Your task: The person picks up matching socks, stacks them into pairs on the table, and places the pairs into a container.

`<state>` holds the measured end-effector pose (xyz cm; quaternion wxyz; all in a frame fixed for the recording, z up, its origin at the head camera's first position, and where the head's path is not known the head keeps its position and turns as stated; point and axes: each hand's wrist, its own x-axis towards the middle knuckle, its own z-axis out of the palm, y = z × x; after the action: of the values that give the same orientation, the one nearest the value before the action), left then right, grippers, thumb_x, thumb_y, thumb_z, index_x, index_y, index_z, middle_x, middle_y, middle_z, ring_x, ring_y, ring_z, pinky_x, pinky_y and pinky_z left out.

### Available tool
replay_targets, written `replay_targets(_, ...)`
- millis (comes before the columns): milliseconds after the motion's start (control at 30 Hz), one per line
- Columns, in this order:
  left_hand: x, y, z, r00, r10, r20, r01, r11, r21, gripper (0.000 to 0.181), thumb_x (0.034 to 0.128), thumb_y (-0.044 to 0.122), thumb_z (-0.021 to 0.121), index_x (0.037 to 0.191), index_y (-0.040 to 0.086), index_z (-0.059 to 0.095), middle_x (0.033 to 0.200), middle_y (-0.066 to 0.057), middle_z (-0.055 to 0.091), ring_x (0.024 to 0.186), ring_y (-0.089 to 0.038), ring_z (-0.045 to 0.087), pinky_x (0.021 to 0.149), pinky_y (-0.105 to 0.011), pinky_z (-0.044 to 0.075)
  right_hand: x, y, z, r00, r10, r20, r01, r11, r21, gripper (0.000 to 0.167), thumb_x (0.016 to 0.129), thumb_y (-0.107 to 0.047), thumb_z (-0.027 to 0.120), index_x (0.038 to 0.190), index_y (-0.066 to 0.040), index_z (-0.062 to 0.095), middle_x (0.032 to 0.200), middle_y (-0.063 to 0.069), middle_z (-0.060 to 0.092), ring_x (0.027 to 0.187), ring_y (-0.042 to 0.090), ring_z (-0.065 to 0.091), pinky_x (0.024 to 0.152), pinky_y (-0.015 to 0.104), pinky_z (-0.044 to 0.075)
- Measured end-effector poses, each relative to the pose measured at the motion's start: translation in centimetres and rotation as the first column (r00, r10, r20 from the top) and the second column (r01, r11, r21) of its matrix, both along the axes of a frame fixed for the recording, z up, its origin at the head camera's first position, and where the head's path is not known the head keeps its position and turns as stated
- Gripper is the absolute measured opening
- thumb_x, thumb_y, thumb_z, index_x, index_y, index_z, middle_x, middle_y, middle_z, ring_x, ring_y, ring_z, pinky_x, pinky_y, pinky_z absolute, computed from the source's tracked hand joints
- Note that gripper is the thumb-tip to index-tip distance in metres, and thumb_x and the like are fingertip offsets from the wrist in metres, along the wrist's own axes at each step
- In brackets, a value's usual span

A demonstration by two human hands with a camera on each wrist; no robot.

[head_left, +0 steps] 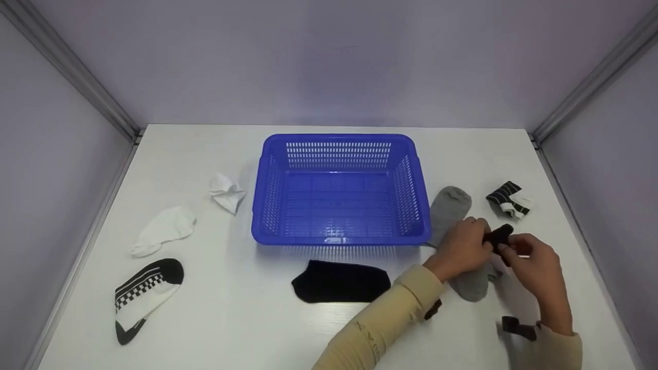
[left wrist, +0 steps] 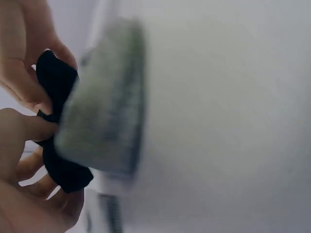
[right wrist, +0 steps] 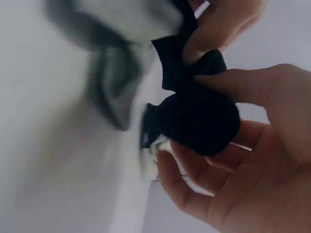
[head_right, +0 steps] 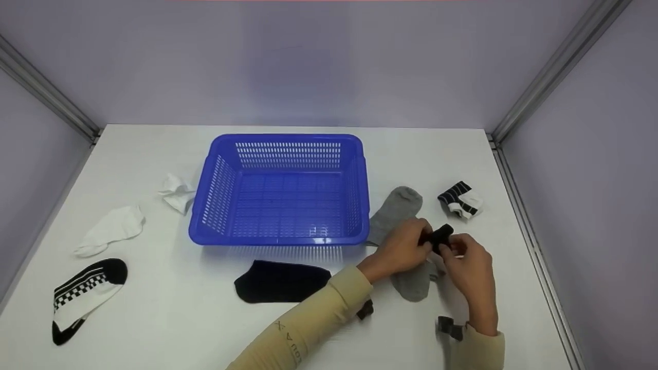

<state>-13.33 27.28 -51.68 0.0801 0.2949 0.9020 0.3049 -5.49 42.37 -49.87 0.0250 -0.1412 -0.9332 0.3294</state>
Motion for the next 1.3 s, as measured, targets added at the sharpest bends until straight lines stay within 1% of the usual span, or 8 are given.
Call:
replay_targets(100,0.9,-1.1,1.4,0.983,-0.001,0.183,-0.037,0.977,0.21,0.015,0.1021,0.023,0.063,0.117,0.02,0.064,0.101,0.009,0.072,0.082,0.001,0.06,0.069,-0.012,0.045,0.3,-0.6,1.5,0.997,-0.016,-0.081,0.011,0.998,-0.063,0.033,0.103,-0.022,0.068,0.124,0.004,0.067,0.109,0.009,0.074,0.086,-0.02,0.055,0.073,0.005,0.049)
replay_targets(233,2.8,-3.5,3.2,0.921,-0.032,0.389,-0.14,0.904,0.405,0.02,0.1037,0.026,0.063,0.123,0.019,0.062,0.103,0.006,0.076,0.084,0.004,0.064,0.071,-0.012,0.049,1.0,-2.2,3.2,0.989,0.003,-0.151,-0.027,0.987,-0.156,0.031,0.103,-0.02,0.067,0.126,0.001,0.067,0.1,-0.022,0.069,0.088,-0.013,0.065,0.076,0.008,0.053)
replay_targets(367,4.2,-6.7,4.9,0.864,-0.085,0.497,-0.2,0.847,0.493,0.025,0.104,0.03,0.065,0.127,0.019,0.063,0.106,0.005,0.077,0.09,0.004,0.067,0.075,-0.015,0.053,1.8,-3.9,4.5,0.975,0.069,-0.21,-0.122,0.961,-0.25,0.029,0.104,-0.013,0.065,0.127,0.004,0.064,0.104,-0.022,0.07,0.093,-0.004,0.071,0.079,0.013,0.057)
replay_targets(567,5.6,-12.3,5.6,0.848,-0.155,0.506,-0.127,0.869,0.479,0.034,0.105,0.036,0.063,0.134,0.019,0.06,0.124,0.0,0.075,0.099,0.002,0.068,0.079,-0.017,0.055,2.2,-6.7,4.5,0.938,0.259,-0.232,-0.32,0.904,-0.283,0.028,0.102,-0.002,0.064,0.13,0.0,0.064,0.111,-0.013,0.071,0.095,0.003,0.072,0.077,0.021,0.061)
replay_targets(700,6.1,-16.3,4.8,0.839,-0.173,0.516,-0.076,0.901,0.427,0.032,0.1044,0.034,0.064,0.133,0.02,0.059,0.125,-0.002,0.075,0.094,0.002,0.068,0.078,-0.018,0.055,2.0,-8.8,3.7,0.887,0.425,-0.181,-0.462,0.817,-0.346,0.032,0.102,-0.002,0.065,0.134,-0.004,0.062,0.112,0.0,0.072,0.095,0.009,0.072,0.079,0.026,0.062)
replay_targets(967,6.0,-23.5,1.8,0.864,-0.163,0.477,0.0,0.947,0.323,0.027,0.1039,0.028,0.065,0.127,0.014,0.066,0.124,-0.005,0.077,0.1,-0.003,0.072,0.088,-0.021,0.056,1.1,-12.5,1.7,0.74,0.667,-0.084,-0.632,0.648,-0.425,0.04,0.104,-0.011,0.065,0.142,-0.004,0.054,0.117,0.014,0.069,0.105,0.005,0.068,0.086,0.026,0.059)
replay_targets(1067,5.8,-25.7,0.9,0.882,-0.093,0.462,-0.035,0.965,0.262,0.033,0.1045,0.032,0.063,0.131,0.012,0.065,0.131,-0.007,0.075,0.117,-0.014,0.071,0.101,-0.03,0.056,0.9,-13.6,1.1,0.72,0.69,-0.082,-0.663,0.647,-0.378,0.04,0.104,-0.013,0.066,0.141,-0.003,0.055,0.115,0.012,0.069,0.104,0.005,0.067,0.086,0.027,0.058)
replay_targets(1300,5.9,-29.6,0.0,0.946,0.092,0.311,-0.109,0.993,0.036,0.044,0.1055,0.029,0.062,0.141,0.003,0.061,0.138,-0.016,0.068,0.129,-0.032,0.065,0.108,-0.048,0.054,0.6,-15.6,0.5,0.731,0.682,-0.022,-0.665,0.705,-0.248,0.039,0.103,-0.024,0.069,0.132,0.001,0.061,0.109,0.009,0.073,0.096,0.013,0.069,0.08,0.03,0.059)
